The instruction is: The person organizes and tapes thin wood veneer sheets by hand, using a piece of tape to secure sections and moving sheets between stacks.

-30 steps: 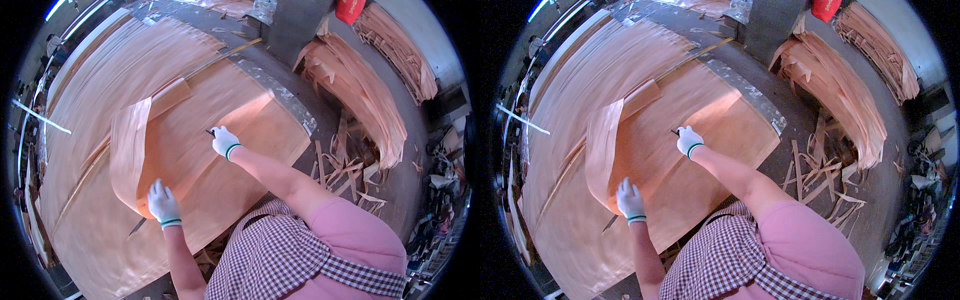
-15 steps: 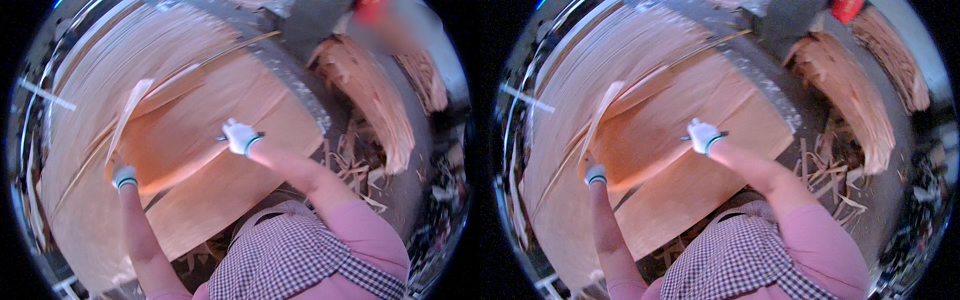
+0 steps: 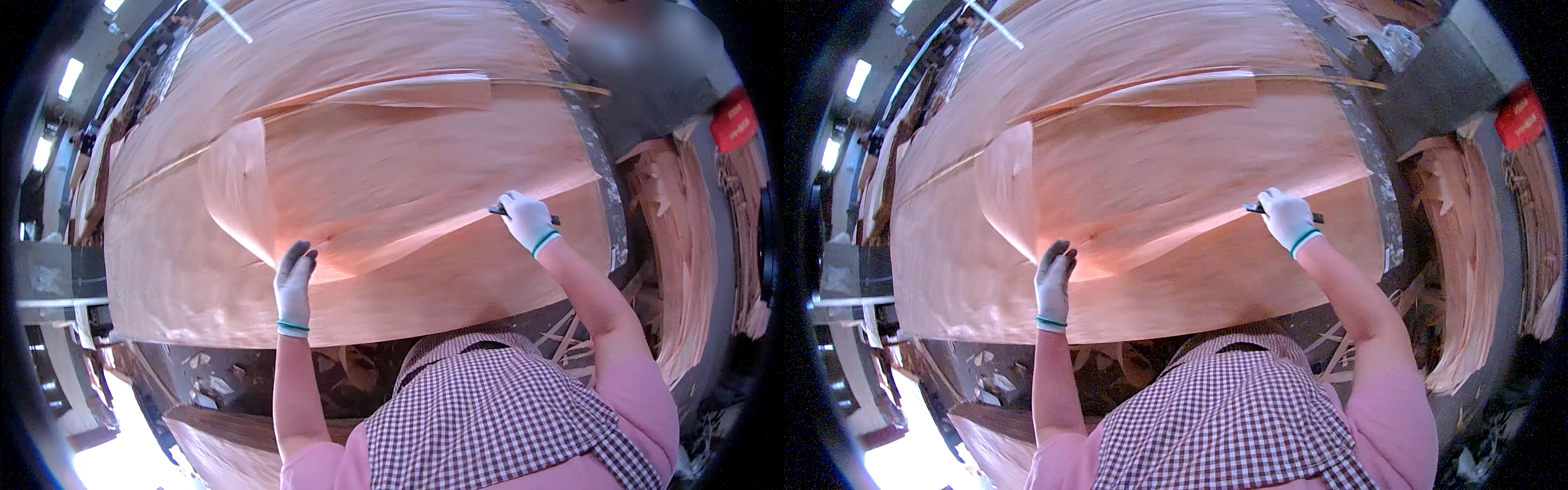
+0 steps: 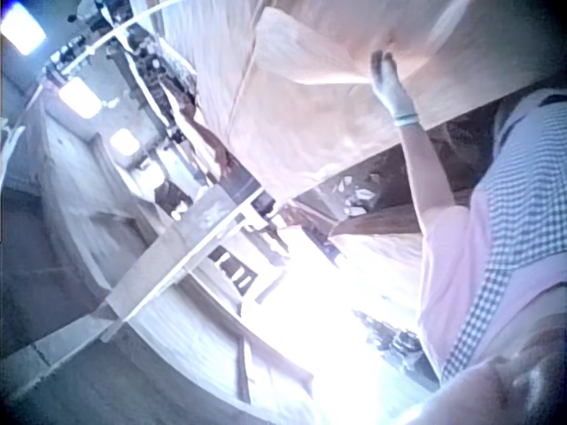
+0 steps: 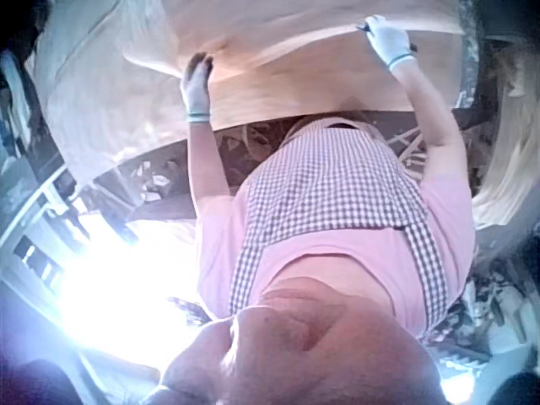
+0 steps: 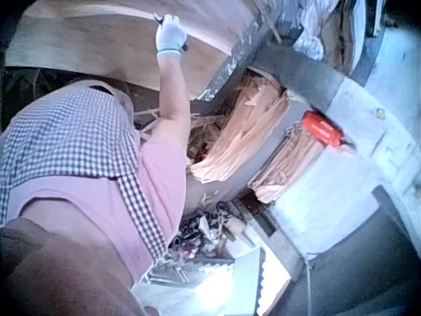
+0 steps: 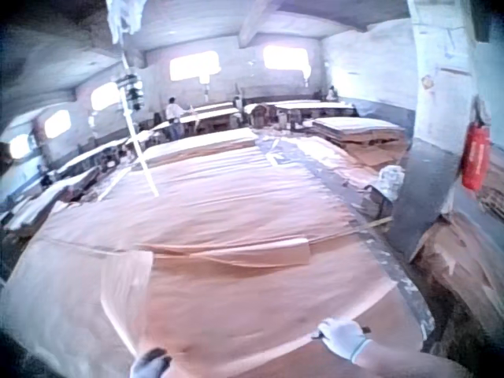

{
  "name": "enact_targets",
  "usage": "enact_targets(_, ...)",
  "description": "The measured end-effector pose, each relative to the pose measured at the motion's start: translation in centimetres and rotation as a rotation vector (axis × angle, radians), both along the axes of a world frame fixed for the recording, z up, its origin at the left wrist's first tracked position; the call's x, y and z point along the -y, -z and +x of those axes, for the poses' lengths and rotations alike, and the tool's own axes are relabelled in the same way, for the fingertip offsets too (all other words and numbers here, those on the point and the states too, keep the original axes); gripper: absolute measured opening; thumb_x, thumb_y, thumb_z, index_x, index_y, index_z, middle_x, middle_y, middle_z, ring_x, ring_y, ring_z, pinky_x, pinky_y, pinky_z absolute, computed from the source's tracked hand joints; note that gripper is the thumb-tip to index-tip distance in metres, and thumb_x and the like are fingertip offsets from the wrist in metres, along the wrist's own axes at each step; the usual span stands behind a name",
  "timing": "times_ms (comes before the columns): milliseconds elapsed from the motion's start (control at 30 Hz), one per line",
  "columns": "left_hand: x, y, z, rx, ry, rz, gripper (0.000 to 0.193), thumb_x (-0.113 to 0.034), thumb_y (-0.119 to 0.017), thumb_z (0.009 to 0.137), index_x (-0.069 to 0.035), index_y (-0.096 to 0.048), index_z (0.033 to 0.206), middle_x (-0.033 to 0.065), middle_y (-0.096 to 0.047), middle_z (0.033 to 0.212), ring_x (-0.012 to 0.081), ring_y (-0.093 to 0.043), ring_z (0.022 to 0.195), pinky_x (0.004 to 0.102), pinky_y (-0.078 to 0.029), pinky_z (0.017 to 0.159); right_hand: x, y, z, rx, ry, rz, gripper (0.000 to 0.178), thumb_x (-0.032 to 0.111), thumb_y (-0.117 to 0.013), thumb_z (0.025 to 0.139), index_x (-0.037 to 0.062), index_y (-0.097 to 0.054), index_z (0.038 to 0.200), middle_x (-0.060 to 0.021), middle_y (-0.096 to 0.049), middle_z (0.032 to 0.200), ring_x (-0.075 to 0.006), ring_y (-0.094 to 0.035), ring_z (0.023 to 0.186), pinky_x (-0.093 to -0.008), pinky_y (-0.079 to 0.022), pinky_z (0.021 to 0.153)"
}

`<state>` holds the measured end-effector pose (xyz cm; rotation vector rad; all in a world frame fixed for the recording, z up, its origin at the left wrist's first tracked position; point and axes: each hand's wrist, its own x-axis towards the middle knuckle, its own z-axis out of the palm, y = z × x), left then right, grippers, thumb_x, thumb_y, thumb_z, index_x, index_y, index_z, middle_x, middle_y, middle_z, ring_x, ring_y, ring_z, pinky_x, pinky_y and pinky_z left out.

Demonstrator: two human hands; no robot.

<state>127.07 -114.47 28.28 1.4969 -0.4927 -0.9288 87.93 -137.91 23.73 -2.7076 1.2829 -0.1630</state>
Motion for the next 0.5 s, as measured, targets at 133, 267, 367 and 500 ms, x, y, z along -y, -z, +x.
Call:
enact_targets(133,-2.3,-3.8,0.6,1.673,0.697,0.627,0.070,-0.032,-0.074,0.070,-0.006,-0.049,0.130,0.0153,-0.057,0.124,0.0318,-0.049,0.123,0.0479,-0.024,0.113,-1.7,-3.2,-0.5,-0.009,0.030,-0.017,0.011,0.015,-0.063,0.081,0.0120,-0.059,0.091,-0.0069,-0.062,0.086,-0.0288,-0.064,0.076,-0.0412,-0.051,0.062)
enact_targets(267,-4.2,-1.5,2.6,1.490,0.631,1.162,0.051,-0.015,-0.061,0.076,-0.012,-0.052,0.127,0.0067,-0.059,0.115,0.0300,-0.047,0.123,0.0511,-0.025,0.110,-4.1,-7.8,0.0,0.088,0.049,-0.053,0.012,0.012,-0.065,0.079,0.0120,-0.061,0.090,-0.0075,-0.063,0.087,-0.0301,-0.064,0.074,-0.0412,-0.051,0.061)
enact_targets(367,-5.6,-0.7,4.3,1.928,0.410,0.967,0.049,-0.013,-0.059,0.078,-0.011,-0.052,0.126,0.0065,-0.059,0.115,0.0296,-0.049,0.121,0.0566,-0.023,0.110,-5.6,-10.0,-0.5,0.112,0.043,-0.017,0.013,0.010,-0.065,0.078,0.0119,-0.062,0.091,-0.0081,-0.064,0.088,-0.0309,-0.064,0.074,-0.0411,-0.051,0.061)
enact_targets(500,-8.4,-0.6,7.1,1.811,0.379,1.038,0.051,-0.015,-0.059,0.079,-0.012,-0.051,0.129,0.0076,-0.056,0.122,0.0284,-0.043,0.128,0.0607,-0.015,0.112,-7.4,-12.1,-0.9,0.137,0.043,0.050,0.013,0.007,-0.064,0.078,0.0101,-0.062,0.091,-0.0091,-0.063,0.088,-0.0321,-0.063,0.076,-0.0406,-0.051,0.064)
